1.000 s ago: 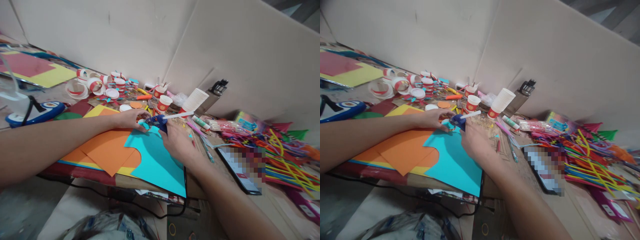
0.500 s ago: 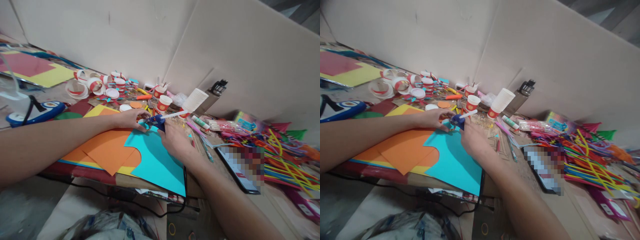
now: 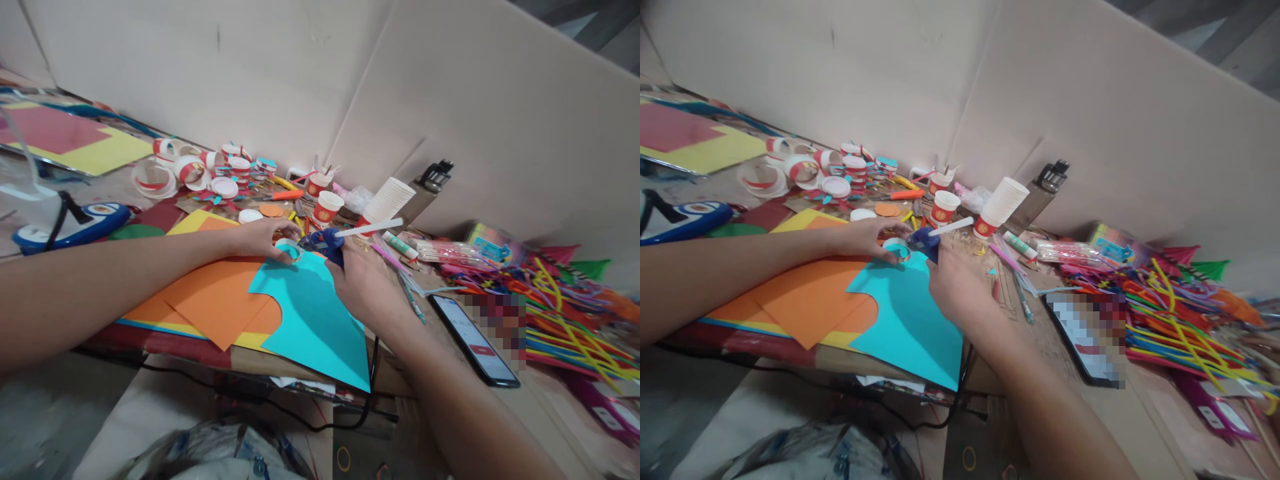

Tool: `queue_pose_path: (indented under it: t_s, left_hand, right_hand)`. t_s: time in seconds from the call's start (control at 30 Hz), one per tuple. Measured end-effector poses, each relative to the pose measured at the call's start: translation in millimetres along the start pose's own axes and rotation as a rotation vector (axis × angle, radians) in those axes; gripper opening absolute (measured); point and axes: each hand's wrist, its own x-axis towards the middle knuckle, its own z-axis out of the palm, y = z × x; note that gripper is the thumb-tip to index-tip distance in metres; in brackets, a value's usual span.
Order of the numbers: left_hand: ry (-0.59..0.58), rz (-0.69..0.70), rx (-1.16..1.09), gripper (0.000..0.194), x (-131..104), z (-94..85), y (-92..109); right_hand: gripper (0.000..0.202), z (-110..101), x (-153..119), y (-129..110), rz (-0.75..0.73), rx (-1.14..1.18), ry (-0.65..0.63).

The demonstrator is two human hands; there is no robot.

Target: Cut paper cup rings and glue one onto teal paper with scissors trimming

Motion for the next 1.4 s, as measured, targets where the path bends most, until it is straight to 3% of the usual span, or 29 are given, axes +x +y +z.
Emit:
queue_pose_path:
  t_s: [0.27, 0.53, 0.87, 1.17, 1.4]
  left_hand:
    - [-0.009, 0.02, -0.009, 0.076, -2, -2.0, 2]
    - [0.005, 0.022, -0.02, 0.079, 0, 1.3, -4]
    - [0.007, 0.016, -0.015, 0.079, 1, 1.2, -4]
    - [0.004, 0.02, -0.062, 0.08, -1, 2.5, -7]
    - [-0.012, -0.004, -0.014, 0.077, 0, 0.7, -2]
  right_hand:
    - [0.032, 16, 7, 24, 0.045, 0.323, 0.047]
    - [0.029, 35, 12, 19, -0.015, 0.258, 0.054]
    - [0.035, 42, 21, 11, -0.087, 0.245, 0.028]
    - [0.035, 39, 20, 17, -0.026, 0.203, 0.009]
    - [0.028, 26, 6, 21, 0.022, 0.159, 0.001]
